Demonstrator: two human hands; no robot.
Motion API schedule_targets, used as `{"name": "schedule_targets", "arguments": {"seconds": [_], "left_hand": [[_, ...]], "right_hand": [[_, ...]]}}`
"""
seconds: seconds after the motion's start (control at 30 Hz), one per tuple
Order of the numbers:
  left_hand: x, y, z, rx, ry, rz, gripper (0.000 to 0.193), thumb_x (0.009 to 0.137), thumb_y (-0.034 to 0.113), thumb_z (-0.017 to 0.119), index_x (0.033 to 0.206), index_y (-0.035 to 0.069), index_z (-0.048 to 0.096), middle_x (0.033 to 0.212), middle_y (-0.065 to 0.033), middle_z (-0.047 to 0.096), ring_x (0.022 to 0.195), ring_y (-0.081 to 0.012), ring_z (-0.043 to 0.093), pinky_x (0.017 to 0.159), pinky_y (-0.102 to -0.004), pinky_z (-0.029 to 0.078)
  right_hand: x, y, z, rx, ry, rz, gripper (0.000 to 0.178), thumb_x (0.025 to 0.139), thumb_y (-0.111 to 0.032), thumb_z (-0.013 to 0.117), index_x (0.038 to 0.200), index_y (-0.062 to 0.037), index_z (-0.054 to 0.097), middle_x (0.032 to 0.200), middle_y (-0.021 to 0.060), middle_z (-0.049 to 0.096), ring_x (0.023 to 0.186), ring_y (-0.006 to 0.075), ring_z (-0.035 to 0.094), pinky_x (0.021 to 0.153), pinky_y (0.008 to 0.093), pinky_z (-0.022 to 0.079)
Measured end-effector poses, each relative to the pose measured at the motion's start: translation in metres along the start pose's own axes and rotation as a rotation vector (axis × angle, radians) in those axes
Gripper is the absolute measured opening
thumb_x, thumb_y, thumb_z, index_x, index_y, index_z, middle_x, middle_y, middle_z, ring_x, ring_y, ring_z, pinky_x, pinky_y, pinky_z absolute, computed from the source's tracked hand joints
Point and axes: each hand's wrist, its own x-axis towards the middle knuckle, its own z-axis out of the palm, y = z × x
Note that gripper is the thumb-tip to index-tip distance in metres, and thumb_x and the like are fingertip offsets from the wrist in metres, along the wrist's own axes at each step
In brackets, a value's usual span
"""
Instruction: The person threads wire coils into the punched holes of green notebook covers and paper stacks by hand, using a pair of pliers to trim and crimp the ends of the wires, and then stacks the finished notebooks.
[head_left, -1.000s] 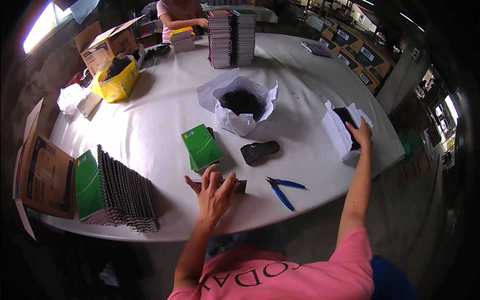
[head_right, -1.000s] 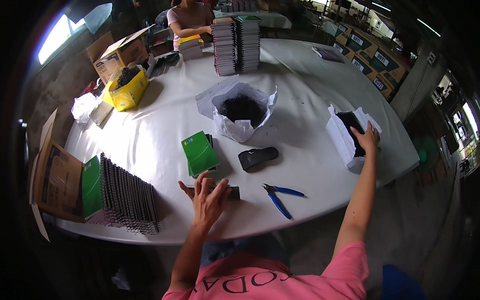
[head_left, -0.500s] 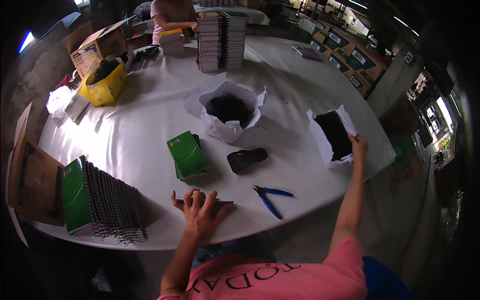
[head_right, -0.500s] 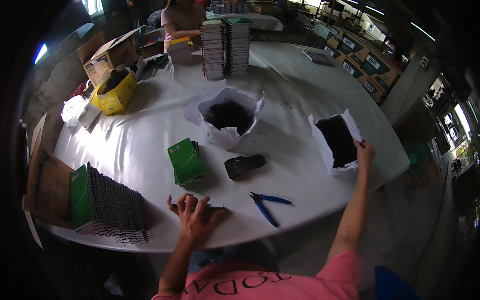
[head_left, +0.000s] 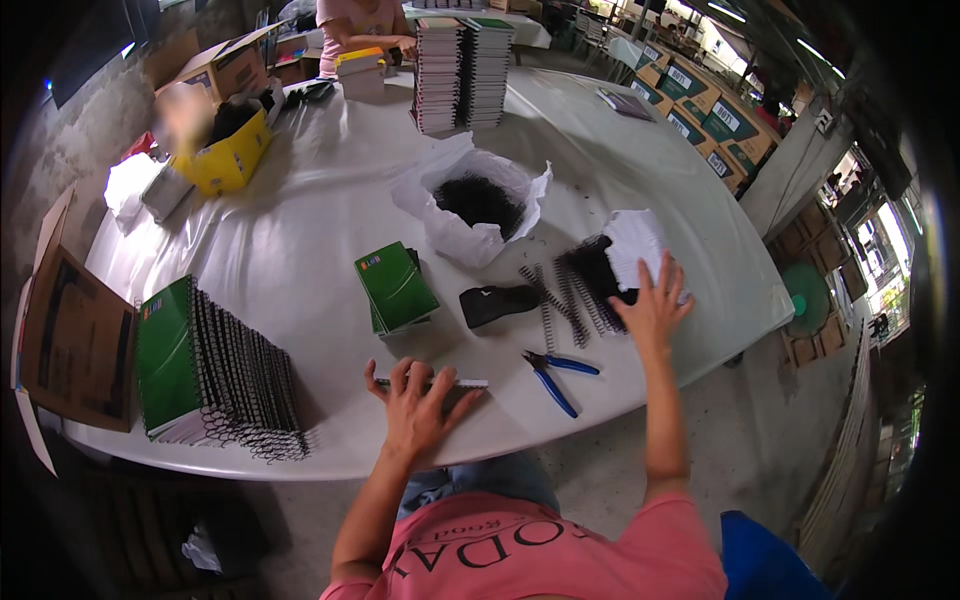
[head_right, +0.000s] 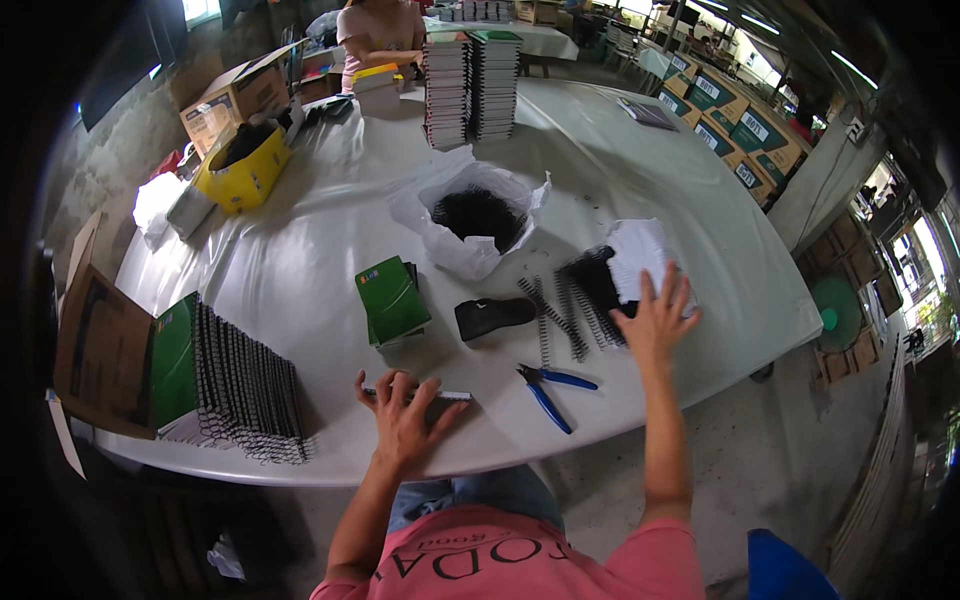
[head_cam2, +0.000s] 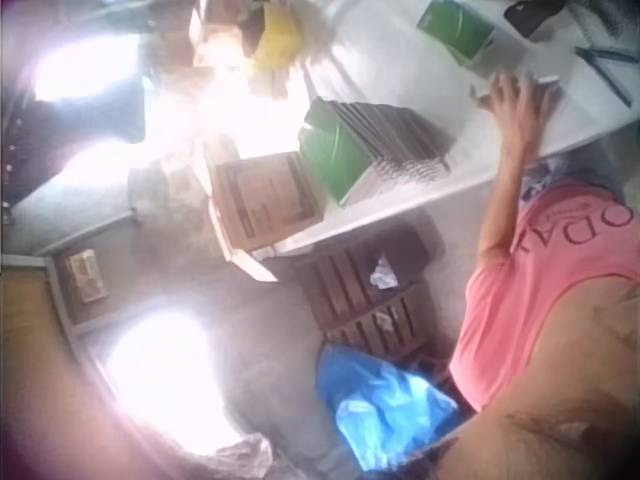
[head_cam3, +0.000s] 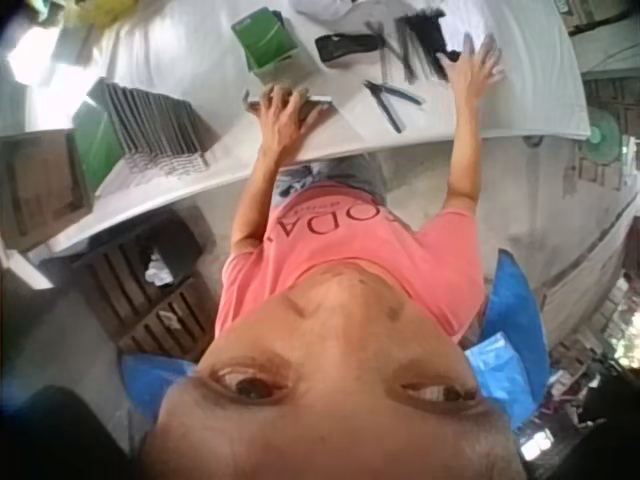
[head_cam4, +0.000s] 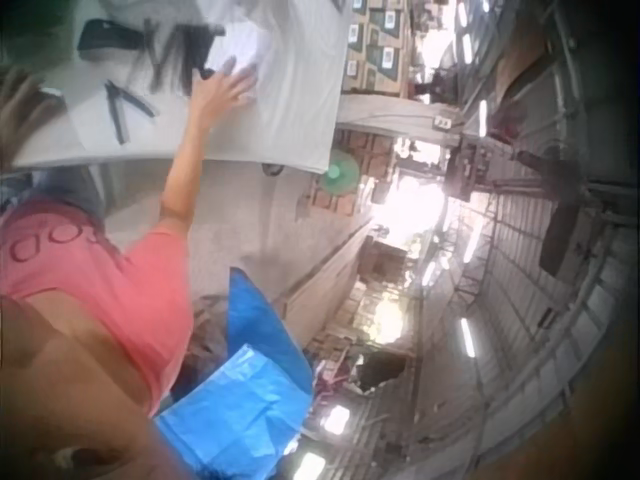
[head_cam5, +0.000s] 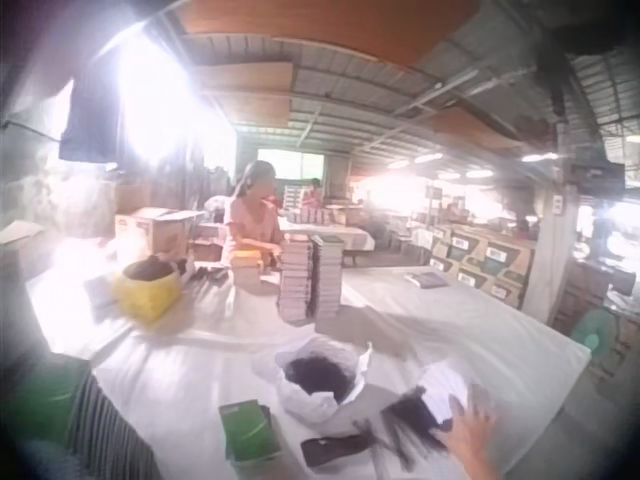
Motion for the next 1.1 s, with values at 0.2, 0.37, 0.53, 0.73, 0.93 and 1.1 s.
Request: {"name": "schedule_targets", "arguments": {"seconds": [0.2,0.37,0.53,0.73,0.93,1.1], "left_hand": [[0.002,0.0,0.002,0.007,0.008,0.007,0.033,0.072,0.048,0.071,0.086,0.02,0.06,0.084,-0.0004,0.047,0.097,-0.0203,0.048,0.097,-0.0571,0.016],[-0.001,-0.001,0.003,-0.025,-0.014,0.024,0.033,0.073,0.05,0.069,0.086,0.021,0.06,0.085,-0.0002,0.047,0.098,-0.0198,0.048,0.1,-0.0597,0.011],[0.007,0.009,-0.003,-0.038,0.015,-0.061,0.045,0.065,0.059,0.071,0.083,0.019,0.059,0.102,-0.0054,0.048,0.117,-0.0276,0.04,0.1,-0.0662,0.001],[0.016,0.019,0.016,0.115,0.063,-0.221,0.052,0.056,0.058,0.076,0.077,0.013,0.058,0.115,-0.0095,0.042,0.126,-0.0365,0.028,0.095,-0.0672,0.014],[0.016,0.015,0.007,0.086,0.147,-0.166,0.041,0.053,0.042,0.077,0.076,0.015,0.057,0.107,-0.0015,0.049,0.103,-0.0311,0.041,0.084,-0.0513,0.028],[0.012,0.01,0.006,0.076,0.126,-0.185,0.047,0.052,0.045,0.079,0.078,0.015,0.054,0.1,-0.0041,0.049,0.101,-0.031,0.042,0.084,-0.0482,0.03]], "right_hand": [[0.026,0.044,0.012,-0.018,-0.123,0.123,0.073,0.063,-0.046,0.08,0.126,-0.0225,0.05,0.145,0.0044,0.03,0.131,0.0252,0.031,0.092,0.0637,0.034],[0.035,0.091,0.026,-0.079,-0.189,0.215,0.074,0.064,-0.039,0.081,0.128,-0.0222,0.048,0.148,0.0067,0.026,0.137,0.0271,0.022,0.092,0.0718,0.029],[0.037,0.031,-0.008,0.521,0.074,-0.088,0.056,0.076,-0.022,0.071,0.126,-0.0092,0.051,0.134,0.0171,0.046,0.127,0.0333,0.04,0.1,0.0452,0.037],[-0.002,-0.091,0.007,0.374,-0.33,-0.277,0.037,0.083,-0.024,0.059,0.114,-0.0024,0.055,0.117,0.0163,0.052,0.109,0.0375,0.052,0.087,0.0529,0.045],[0.022,-0.022,0.038,0.132,-0.412,-0.118,0.026,0.085,-0.008,0.052,0.11,-0.0014,0.054,0.093,0.0181,0.065,0.086,0.0369,0.065,0.07,0.0448,0.054],[0.04,0.02,0.02,0.261,-0.179,-0.206,0.038,0.081,0.0,0.05,0.119,-0.0019,0.053,0.098,0.0187,0.063,0.092,0.0354,0.062,0.076,0.0435,0.052]]}}
